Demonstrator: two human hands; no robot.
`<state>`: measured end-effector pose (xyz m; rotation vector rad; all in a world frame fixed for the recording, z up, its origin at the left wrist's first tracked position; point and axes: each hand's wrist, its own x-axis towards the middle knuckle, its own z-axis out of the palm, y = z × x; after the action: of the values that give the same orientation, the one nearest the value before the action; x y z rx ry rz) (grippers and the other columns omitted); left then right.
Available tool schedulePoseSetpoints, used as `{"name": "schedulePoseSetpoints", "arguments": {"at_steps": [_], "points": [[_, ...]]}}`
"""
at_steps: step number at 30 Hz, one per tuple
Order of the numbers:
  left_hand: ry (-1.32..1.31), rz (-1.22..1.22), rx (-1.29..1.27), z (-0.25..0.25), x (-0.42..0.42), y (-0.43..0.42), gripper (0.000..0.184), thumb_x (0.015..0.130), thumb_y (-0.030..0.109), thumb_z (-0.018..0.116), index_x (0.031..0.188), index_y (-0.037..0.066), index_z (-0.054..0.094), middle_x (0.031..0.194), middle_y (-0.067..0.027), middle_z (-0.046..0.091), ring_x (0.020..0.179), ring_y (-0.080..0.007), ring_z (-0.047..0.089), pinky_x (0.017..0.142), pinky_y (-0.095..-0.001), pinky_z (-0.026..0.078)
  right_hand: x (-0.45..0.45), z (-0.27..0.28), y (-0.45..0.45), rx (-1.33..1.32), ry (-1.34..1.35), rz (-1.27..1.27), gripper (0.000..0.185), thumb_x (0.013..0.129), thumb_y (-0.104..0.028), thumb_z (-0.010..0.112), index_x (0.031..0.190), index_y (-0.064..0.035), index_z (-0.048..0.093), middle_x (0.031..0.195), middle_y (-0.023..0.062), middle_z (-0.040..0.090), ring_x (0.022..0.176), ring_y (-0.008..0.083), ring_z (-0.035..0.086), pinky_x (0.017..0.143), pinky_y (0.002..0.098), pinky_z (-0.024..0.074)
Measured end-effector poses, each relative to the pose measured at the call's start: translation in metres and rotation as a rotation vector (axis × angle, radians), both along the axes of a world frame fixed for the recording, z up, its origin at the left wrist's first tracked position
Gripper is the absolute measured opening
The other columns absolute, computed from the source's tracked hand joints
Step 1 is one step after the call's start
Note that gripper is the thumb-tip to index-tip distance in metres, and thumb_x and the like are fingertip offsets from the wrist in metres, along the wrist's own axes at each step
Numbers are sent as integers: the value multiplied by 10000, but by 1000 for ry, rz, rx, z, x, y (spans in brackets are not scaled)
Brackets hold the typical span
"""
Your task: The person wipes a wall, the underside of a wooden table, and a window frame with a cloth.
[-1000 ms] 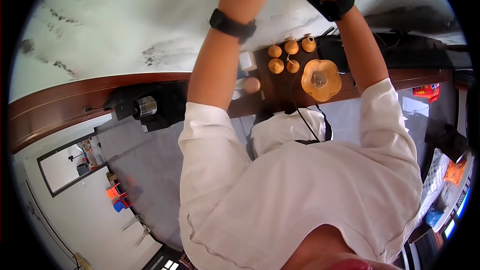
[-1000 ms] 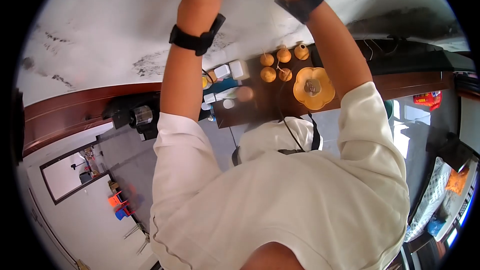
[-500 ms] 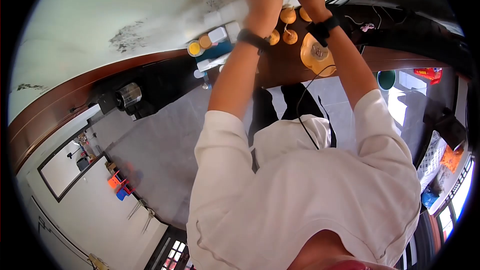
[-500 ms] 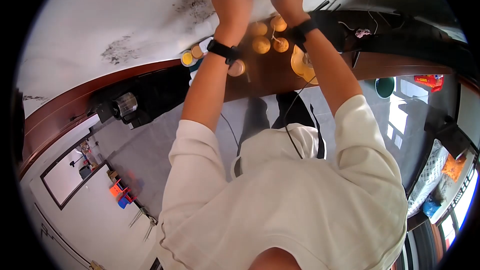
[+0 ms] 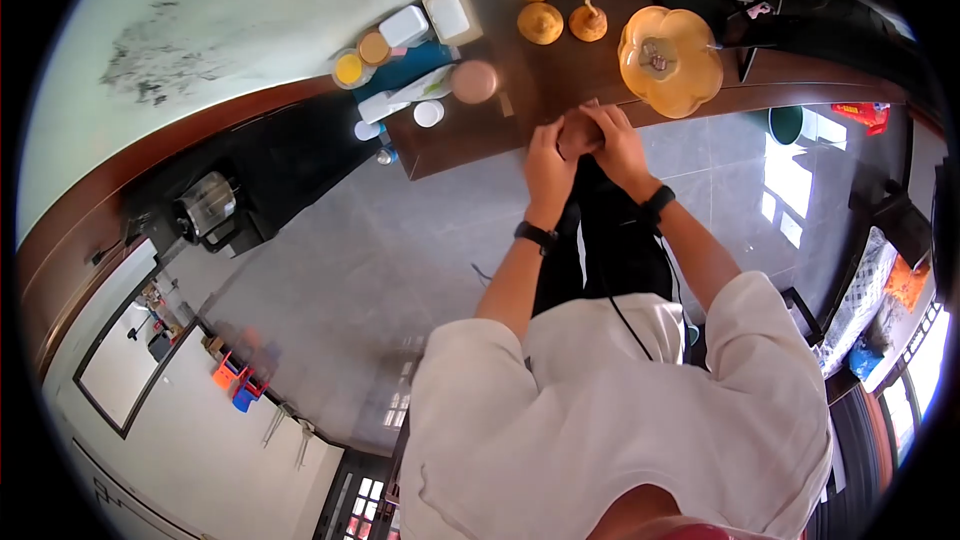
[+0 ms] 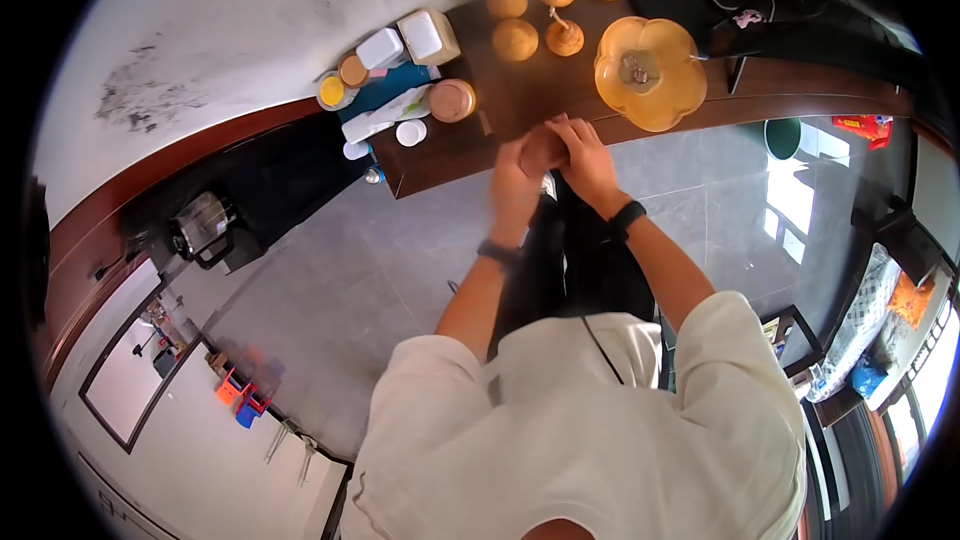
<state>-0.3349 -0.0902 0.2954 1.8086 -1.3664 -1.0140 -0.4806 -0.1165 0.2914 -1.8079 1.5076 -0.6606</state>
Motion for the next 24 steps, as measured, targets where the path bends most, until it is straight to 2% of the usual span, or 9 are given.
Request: {"name": "schedulePoseSetpoints", "arguments": {"at_steps": [4,5,11,13,16,18,19,22,24], "points": [[14,18,76,-74,-8,55,468,821,66,735,1270,66,604,1159,-128,627,1067,-374,613,884,-415,519,2,-60,47,98,56,-16,621,693,104,623,1276,-110,597,1190,83,613,1128,347,575,886,420,535],[35,35,140,-85,-9,64,484,837,51,722,1301,68,587,1186,-127,618,1083,-375,610,907,-407,515,3,-73,55,121,61,-24,620,693,105,623,1273,-112,601,1189,81,614,1128,346,576,886,421,536],[-4,100,115,-155,5,80,484,854,47,701,1323,87,587,1195,-106,619,1065,-343,622,882,-396,525,27,-147,73,118,35,-91,627,676,112,646,1262,-109,627,1184,79,620,1137,334,569,917,415,526],[-85,73,199,-172,18,78,465,863,46,690,1317,89,599,1199,-98,620,1060,-333,625,870,-391,529,45,-166,74,133,46,-101,622,672,110,660,1260,-87,628,1180,83,616,1131,337,558,941,408,516],[-162,73,237,-179,32,72,424,887,19,649,1303,98,624,1180,-107,620,1037,-334,630,854,-386,534,63,-185,78,60,83,-104,609,692,79,675,1278,-76,619,1173,99,603,1117,344,557,947,411,515],[-213,63,228,-175,35,68,422,888,8,639,1299,105,629,1158,-113,621,1020,-337,634,849,-385,534,64,-188,72,72,36,-108,651,666,125,655,1285,-74,625,1161,106,601,1105,347,560,939,414,513],[-231,89,135,-182,34,65,440,876,-3,642,1299,118,635,1124,-121,618,985,-344,634,843,-396,532,63,-187,67,75,12,-112,673,653,149,645,1288,-73,629,1155,110,599,1099,348,561,936,415,512],[-289,66,210,-173,30,26,403,869,20,646,1260,122,655,1091,-117,623,978,-338,632,825,-404,531,62,-185,35,35,8,-125,648,677,116,654,1294,-80,627,1142,107,599,1087,343,564,925,409,514],[-289,38,171,-175,20,-6,349,876,40,637,1214,120,669,1060,-116,629,966,-338,637,806,-408,533,55,-186,14,20,42,-210,596,717,67,654,1286,-108,636,1125,104,608,1077,344,570,917,407,512]]}}
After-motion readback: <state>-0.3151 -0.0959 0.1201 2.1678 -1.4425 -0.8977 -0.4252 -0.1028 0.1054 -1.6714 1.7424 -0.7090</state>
